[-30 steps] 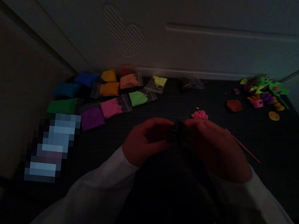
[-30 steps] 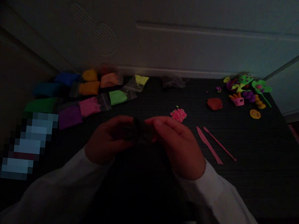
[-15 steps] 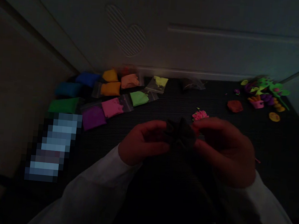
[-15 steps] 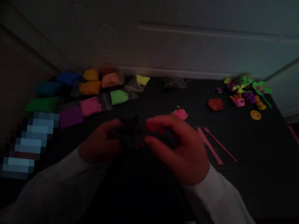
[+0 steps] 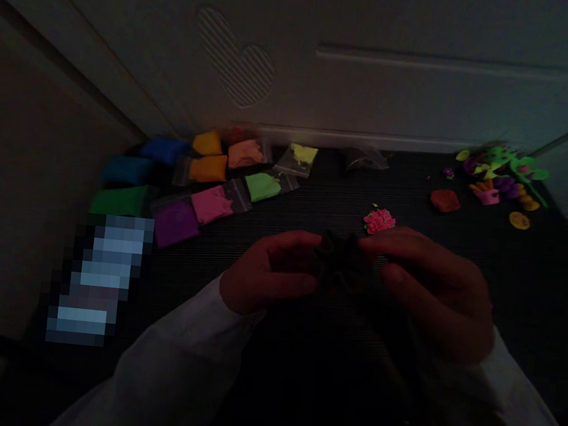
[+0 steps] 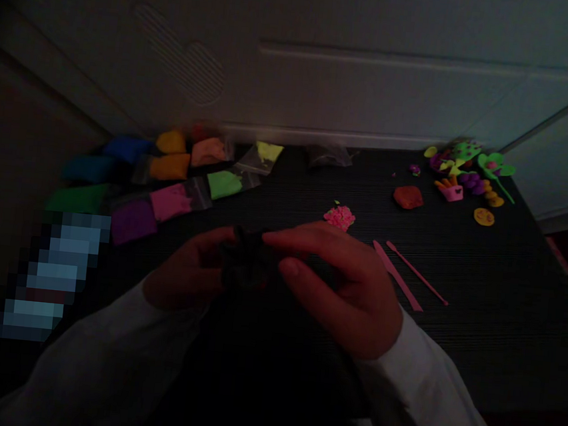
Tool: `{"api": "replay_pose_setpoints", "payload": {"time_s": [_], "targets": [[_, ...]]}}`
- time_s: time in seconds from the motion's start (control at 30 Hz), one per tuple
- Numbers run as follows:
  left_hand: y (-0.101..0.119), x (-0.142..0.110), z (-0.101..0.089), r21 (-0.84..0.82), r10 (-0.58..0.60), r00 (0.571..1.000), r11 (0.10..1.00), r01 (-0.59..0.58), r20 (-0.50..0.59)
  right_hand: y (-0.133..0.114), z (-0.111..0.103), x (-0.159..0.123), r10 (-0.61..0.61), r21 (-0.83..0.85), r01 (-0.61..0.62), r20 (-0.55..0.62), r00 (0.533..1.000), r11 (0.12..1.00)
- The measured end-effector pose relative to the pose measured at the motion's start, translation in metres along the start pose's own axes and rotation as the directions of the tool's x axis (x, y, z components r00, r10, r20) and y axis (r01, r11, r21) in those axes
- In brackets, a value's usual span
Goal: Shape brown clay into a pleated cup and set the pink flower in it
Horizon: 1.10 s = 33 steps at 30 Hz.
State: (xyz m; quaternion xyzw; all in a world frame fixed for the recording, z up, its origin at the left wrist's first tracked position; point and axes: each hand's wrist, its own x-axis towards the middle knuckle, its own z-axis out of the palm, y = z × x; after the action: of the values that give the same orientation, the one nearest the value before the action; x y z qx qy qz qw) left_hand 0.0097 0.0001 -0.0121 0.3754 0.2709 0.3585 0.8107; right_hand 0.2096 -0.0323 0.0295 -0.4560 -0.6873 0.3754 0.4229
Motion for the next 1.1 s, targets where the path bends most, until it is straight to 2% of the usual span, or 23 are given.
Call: {"api": "replay_pose_setpoints", "payload": {"time_s": [0.2, 0.43, 0.57, 0.7, 0.9, 1.1], "targets": [[0.002, 0.0, -0.001, 0.044, -0.006, 1.0, 0.999, 0.007, -0.02, -0.002, -0.002, 0.003, 0.014, -0.017, -0.014, 0.019, 1.0, 1.0], [0.005, 0.001, -0.005, 0.137, 0.004, 0.999, 0.991, -0.01, 0.039, 0.0, -0.004, 0.003, 0.065, -0.023, -0.064, 0.023, 0.998, 0.998], [0.006, 0.001, -0.006, 0.174, 0.024, 0.999, 0.984, -0.032, 0.048, 0.002, -0.008, 0.004, 0.049, -0.072, -0.043, 0.082, 0.995, 0.996], [0.006, 0.001, -0.008, 0.192, 0.013, 0.999, 0.981, -0.022, 0.046, 0.003, -0.01, 0.006, 0.09, -0.08, -0.081, 0.114, 0.989, 0.994], [0.005, 0.002, -0.01, 0.228, 0.03, 0.999, 0.973, -0.034, 0.017, 0.002, -0.009, 0.008, 0.071, -0.164, -0.052, 0.107, 0.992, 0.985], [0.006, 0.002, -0.006, 0.218, 0.036, 0.999, 0.975, -0.036, 0.007, 0.003, -0.005, 0.008, 0.055, -0.133, -0.045, 0.066, 0.996, 0.99]]}}
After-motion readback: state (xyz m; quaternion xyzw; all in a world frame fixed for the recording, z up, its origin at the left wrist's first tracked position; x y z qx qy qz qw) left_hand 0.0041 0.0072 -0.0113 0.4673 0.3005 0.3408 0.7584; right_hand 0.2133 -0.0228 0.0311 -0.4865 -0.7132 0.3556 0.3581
